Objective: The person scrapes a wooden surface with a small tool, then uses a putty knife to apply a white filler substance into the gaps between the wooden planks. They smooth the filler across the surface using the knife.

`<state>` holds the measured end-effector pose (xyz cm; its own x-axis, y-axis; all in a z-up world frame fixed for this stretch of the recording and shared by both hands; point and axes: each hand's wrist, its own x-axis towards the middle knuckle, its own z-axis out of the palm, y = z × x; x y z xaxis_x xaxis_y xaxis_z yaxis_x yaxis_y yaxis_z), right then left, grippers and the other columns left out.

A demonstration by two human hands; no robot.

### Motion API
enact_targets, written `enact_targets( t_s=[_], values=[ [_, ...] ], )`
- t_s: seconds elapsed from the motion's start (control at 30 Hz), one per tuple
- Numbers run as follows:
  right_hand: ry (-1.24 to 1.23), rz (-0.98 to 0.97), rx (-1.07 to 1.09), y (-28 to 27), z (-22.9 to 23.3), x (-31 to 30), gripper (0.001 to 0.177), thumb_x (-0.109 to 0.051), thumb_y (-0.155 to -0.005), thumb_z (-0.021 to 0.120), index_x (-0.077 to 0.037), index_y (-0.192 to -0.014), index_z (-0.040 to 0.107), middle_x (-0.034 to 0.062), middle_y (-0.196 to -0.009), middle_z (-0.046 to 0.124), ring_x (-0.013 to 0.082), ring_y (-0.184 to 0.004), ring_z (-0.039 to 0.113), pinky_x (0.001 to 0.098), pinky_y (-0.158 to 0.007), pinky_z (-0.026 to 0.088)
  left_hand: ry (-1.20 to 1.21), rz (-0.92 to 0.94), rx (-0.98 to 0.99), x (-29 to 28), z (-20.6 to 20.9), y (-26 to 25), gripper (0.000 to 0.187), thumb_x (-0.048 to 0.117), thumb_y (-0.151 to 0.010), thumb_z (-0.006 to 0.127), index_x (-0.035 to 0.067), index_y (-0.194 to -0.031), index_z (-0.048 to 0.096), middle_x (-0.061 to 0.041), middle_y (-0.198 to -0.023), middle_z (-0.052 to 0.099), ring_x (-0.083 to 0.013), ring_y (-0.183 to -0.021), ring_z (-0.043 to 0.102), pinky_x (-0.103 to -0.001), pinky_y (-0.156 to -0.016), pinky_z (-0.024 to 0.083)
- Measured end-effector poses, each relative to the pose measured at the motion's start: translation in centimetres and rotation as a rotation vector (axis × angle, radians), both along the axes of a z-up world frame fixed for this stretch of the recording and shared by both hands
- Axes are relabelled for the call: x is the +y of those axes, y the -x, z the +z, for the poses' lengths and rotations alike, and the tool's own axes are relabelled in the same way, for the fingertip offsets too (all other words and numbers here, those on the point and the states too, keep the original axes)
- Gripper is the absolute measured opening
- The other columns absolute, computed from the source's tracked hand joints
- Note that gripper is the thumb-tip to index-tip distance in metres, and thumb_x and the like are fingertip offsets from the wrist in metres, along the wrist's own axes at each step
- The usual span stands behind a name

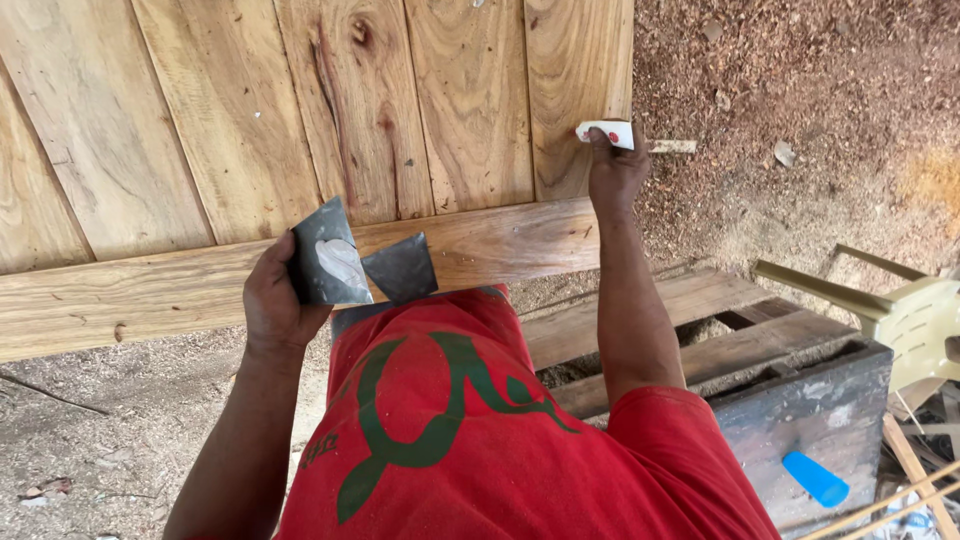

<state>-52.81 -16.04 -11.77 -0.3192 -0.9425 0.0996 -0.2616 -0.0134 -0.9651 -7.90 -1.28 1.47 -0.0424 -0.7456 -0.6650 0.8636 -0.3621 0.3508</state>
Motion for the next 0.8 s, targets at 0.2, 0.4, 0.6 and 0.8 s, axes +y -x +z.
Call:
enact_targets(
  t_s=[0.2,0.4,0.6,0.8],
  values=[
    [0.116,-0.094,-0.066,-1.5,-0.4,0.8,0.019,-0.001,-0.099,0.075,-0.006,-0.117,0.073,0.0078,-0.112,0.076,0.0153,-0.105,0.072,0.0299,-0.094,0.061,0.007,-0.011,-0.052,0.0,0.2,-0.3,0.038,0.025,-0.107,0.047,0.001,-0.133,0.060,-0.011,-0.126,0.068,-0.0272,-0.118,0.065,-0.043,-0.106,0.051],
    [0.161,0.117,0.730,-0.6,1.4,2.1,0.034,0.006,-0.090,0.074,-0.010,-0.121,0.074,0.0119,-0.128,0.072,0.0239,-0.122,0.067,0.0361,-0.103,0.058,-0.031,-0.067,-0.056,-0.5,0.5,0.1,0.037,0.025,-0.106,0.047,0.002,-0.132,0.062,-0.010,-0.125,0.069,-0.0270,-0.117,0.066,-0.043,-0.105,0.051],
    [-0.032,-0.228,-0.239,-1.0,0.0,3.4,0.024,-0.002,-0.098,0.075,-0.001,-0.122,0.070,0.0169,-0.114,0.075,0.0199,-0.101,0.074,0.0311,-0.089,0.062,-0.043,-0.154,-0.035,-1.7,-0.6,1.0,0.033,0.026,-0.107,0.050,0.002,-0.124,0.065,-0.011,-0.118,0.071,-0.0272,-0.111,0.068,-0.044,-0.103,0.053],
    [0.001,-0.404,-0.585,0.2,0.5,6.0,0.015,-0.010,-0.093,0.070,-0.009,-0.105,0.061,0.0070,-0.095,0.073,0.0185,-0.084,0.074,0.0348,-0.073,0.066,0.006,-0.210,-0.005,-2.1,0.3,1.8,0.032,0.027,-0.111,0.051,0.002,-0.126,0.065,-0.010,-0.119,0.071,-0.0267,-0.110,0.067,-0.043,-0.102,0.053]
  ],
)
